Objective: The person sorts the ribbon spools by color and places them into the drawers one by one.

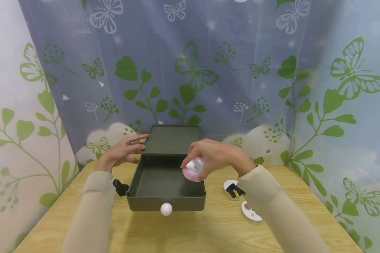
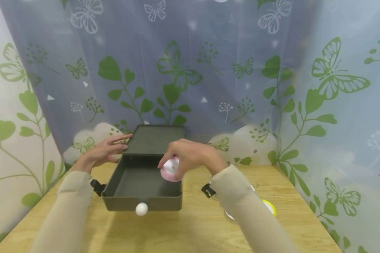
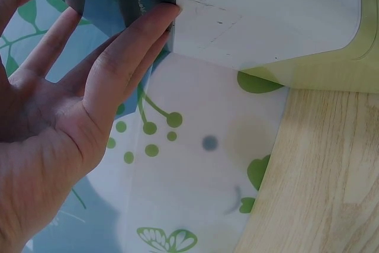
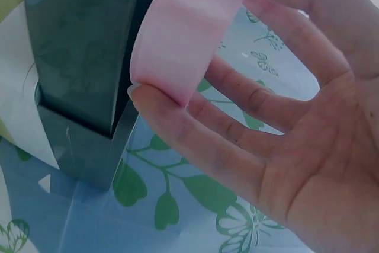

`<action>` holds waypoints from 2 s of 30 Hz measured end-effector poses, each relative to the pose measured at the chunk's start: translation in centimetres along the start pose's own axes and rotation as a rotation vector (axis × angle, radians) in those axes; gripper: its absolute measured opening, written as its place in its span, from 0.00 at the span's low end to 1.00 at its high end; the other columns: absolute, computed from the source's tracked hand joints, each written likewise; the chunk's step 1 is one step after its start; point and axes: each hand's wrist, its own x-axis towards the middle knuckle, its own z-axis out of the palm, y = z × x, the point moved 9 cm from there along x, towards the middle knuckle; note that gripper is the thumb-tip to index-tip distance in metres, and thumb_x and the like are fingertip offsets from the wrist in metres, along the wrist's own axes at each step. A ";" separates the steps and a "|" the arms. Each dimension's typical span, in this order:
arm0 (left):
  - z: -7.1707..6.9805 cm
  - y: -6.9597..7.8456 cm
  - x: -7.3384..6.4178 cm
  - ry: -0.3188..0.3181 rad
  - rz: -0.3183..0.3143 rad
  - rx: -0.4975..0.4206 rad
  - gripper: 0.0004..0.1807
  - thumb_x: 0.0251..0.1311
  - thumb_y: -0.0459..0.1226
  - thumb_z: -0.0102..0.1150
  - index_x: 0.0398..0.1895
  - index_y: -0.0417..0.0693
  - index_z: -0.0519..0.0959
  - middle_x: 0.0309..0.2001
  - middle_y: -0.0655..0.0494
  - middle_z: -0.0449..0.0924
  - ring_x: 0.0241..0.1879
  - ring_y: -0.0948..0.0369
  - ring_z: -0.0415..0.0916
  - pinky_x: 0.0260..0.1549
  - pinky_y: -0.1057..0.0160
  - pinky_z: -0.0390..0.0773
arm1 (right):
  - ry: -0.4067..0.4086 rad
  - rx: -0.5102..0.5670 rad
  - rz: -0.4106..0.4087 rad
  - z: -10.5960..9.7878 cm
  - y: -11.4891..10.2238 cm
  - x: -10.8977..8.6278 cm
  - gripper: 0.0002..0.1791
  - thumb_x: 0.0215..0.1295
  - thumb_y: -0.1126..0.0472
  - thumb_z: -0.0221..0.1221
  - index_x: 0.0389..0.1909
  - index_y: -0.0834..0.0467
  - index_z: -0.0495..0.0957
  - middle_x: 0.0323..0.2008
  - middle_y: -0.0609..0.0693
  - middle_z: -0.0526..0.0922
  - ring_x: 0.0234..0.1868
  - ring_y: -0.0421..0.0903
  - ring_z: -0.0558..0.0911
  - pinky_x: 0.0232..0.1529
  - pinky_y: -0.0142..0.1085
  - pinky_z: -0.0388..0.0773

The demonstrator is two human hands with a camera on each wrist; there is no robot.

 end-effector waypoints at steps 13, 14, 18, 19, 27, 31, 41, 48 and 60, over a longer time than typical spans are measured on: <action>0.1 0.0 0.0 0.006 -0.011 0.009 0.37 0.78 0.44 0.52 0.84 0.54 0.50 0.85 0.40 0.33 0.80 0.30 0.42 0.54 0.51 0.83 | -0.060 -0.003 0.025 0.6 -1.0 2.8 0.27 0.50 0.61 0.74 0.55 0.45 0.88 0.50 0.47 0.84 0.48 0.44 0.77 0.45 0.30 0.78; 0.1 0.0 0.0 0.006 -0.013 0.011 0.37 0.78 0.44 0.52 0.85 0.54 0.50 0.85 0.40 0.33 0.80 0.30 0.42 0.54 0.51 0.83 | -0.064 -0.007 0.026 0.6 -1.1 3.0 0.27 0.50 0.61 0.74 0.55 0.44 0.88 0.49 0.47 0.84 0.48 0.43 0.77 0.45 0.30 0.78; 0.2 0.1 0.0 0.005 -0.014 0.016 0.37 0.78 0.44 0.52 0.84 0.54 0.50 0.85 0.40 0.33 0.80 0.30 0.42 0.54 0.51 0.83 | -0.079 -0.001 0.027 0.6 -1.3 3.9 0.27 0.49 0.62 0.74 0.54 0.44 0.88 0.48 0.45 0.85 0.47 0.43 0.77 0.44 0.31 0.78; 0.2 0.1 0.0 0.006 -0.015 0.016 0.37 0.78 0.44 0.52 0.84 0.54 0.50 0.85 0.40 0.33 0.80 0.30 0.42 0.54 0.51 0.83 | -0.084 0.000 0.030 0.7 -1.4 4.2 0.27 0.49 0.63 0.74 0.54 0.44 0.89 0.48 0.44 0.86 0.47 0.43 0.77 0.44 0.31 0.79; 0.2 0.0 0.2 0.017 -0.030 0.019 0.37 0.78 0.44 0.53 0.84 0.55 0.51 0.85 0.41 0.34 0.80 0.30 0.42 0.55 0.49 0.82 | -0.134 0.008 0.097 1.1 -2.1 6.0 0.27 0.51 0.63 0.74 0.54 0.41 0.88 0.54 0.45 0.86 0.51 0.43 0.79 0.47 0.33 0.81; 0.2 -0.1 0.2 0.015 -0.027 0.023 0.37 0.78 0.44 0.52 0.85 0.55 0.50 0.84 0.39 0.33 0.80 0.30 0.42 0.56 0.48 0.82 | -0.156 -0.019 0.110 1.5 -2.2 6.8 0.27 0.52 0.62 0.74 0.54 0.39 0.88 0.55 0.44 0.86 0.51 0.42 0.79 0.48 0.33 0.80; 0.2 -0.1 0.2 0.012 -0.035 0.023 0.38 0.78 0.45 0.53 0.85 0.55 0.50 0.85 0.39 0.34 0.80 0.31 0.43 0.59 0.43 0.81 | -0.189 -0.009 0.113 2.3 -2.5 8.6 0.27 0.52 0.62 0.75 0.54 0.39 0.88 0.55 0.42 0.86 0.51 0.43 0.80 0.45 0.31 0.80; 0.2 0.1 0.1 0.004 -0.027 0.023 0.37 0.78 0.44 0.51 0.85 0.55 0.50 0.84 0.39 0.34 0.80 0.30 0.43 0.58 0.45 0.82 | -0.208 -0.011 0.112 2.9 -2.7 9.4 0.27 0.53 0.62 0.76 0.55 0.39 0.88 0.56 0.42 0.85 0.53 0.43 0.79 0.46 0.30 0.80; 0.2 0.0 0.2 0.004 -0.022 0.017 0.37 0.78 0.44 0.51 0.85 0.54 0.50 0.84 0.39 0.34 0.79 0.30 0.44 0.57 0.45 0.83 | -0.246 -0.047 0.192 4.2 -1.7 10.3 0.26 0.51 0.61 0.78 0.50 0.34 0.89 0.53 0.40 0.84 0.55 0.39 0.79 0.51 0.31 0.80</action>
